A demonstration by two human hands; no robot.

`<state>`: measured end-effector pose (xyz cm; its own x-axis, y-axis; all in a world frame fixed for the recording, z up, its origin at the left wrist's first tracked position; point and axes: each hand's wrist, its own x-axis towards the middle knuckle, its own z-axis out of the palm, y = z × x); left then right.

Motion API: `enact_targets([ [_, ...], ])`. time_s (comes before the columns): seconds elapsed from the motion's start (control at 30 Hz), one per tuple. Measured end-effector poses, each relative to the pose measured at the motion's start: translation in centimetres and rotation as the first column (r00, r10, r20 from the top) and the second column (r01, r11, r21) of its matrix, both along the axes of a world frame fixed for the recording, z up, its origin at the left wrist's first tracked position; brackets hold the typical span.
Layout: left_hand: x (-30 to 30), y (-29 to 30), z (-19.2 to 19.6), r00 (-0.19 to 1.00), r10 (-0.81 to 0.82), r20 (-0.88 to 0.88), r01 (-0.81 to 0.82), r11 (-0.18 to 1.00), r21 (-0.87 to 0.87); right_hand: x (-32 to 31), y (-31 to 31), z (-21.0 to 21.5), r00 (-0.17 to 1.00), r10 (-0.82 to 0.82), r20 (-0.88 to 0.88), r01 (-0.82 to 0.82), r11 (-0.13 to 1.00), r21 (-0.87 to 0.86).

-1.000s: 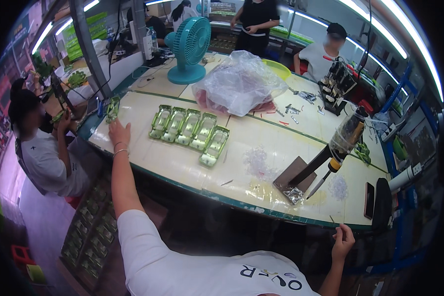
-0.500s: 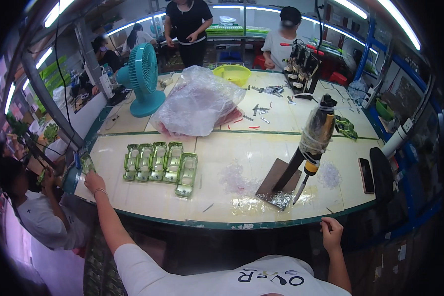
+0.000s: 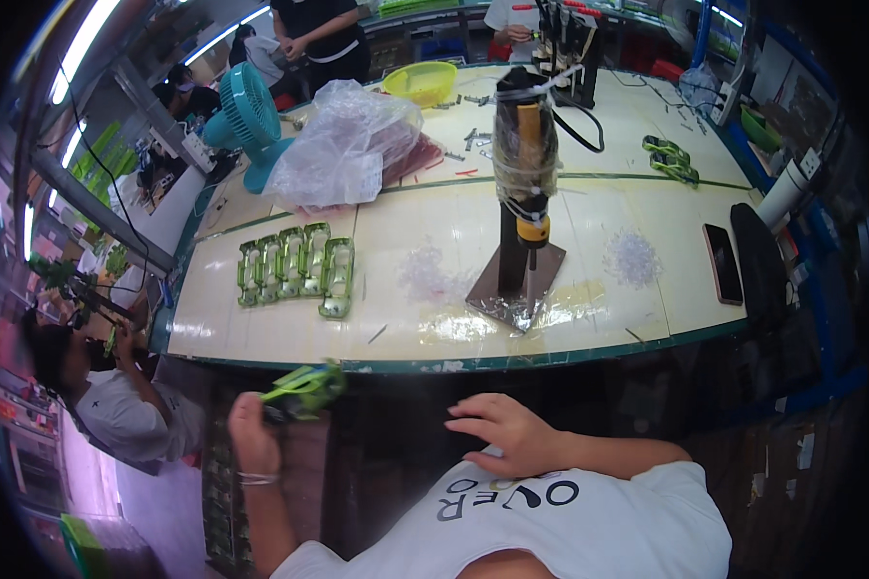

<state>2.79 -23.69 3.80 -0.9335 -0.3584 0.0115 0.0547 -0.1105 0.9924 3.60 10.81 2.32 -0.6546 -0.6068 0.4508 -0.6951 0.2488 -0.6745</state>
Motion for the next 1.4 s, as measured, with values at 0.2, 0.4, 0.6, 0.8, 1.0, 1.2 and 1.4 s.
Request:
enact_targets([
  [0.2,3.2,14.9,-1.8,0.848,-0.477,0.232,0.369,0.845,0.387,0.4,-0.6,-0.6,0.999,0.049,0.017,-0.052,0.968,0.245],
  [0.4,-3.2,18.2,-2.8,0.509,-0.739,0.44,0.795,0.601,0.089,2.2,4.2,-4.1,0.832,-0.121,0.542,0.14,0.99,0.007],
  [0.6,-17.1,13.9,-5.8,0.987,-0.138,-0.078,0.009,0.539,-0.842,3.0,9.2,-7.5,0.373,0.498,0.783,0.374,0.691,-0.618],
  [0.8,-20.3,12.1,-7.5,0.988,-0.042,0.151,0.15,0.533,-0.833,2.8,11.2,-7.4,0.441,0.403,0.802,0.392,0.718,-0.576],
  [1.0,-21.1,12.0,-6.5,0.962,-0.097,0.253,0.267,0.505,-0.82,1.5,10.9,-6.7,0.343,0.514,0.786,0.346,0.709,-0.615],
  [1.2,-21.0,12.4,-5.5,0.953,-0.071,0.294,0.294,0.447,-0.845,0.7,10.2,-6.0,0.165,0.732,0.661,0.393,0.566,-0.725],
  [1.4,-19.8,11.9,-6.6,0.987,-0.147,0.068,0.161,0.828,-0.538,0.5,10.0,-5.9,0.145,0.72,0.679,0.416,0.578,-0.702],
])
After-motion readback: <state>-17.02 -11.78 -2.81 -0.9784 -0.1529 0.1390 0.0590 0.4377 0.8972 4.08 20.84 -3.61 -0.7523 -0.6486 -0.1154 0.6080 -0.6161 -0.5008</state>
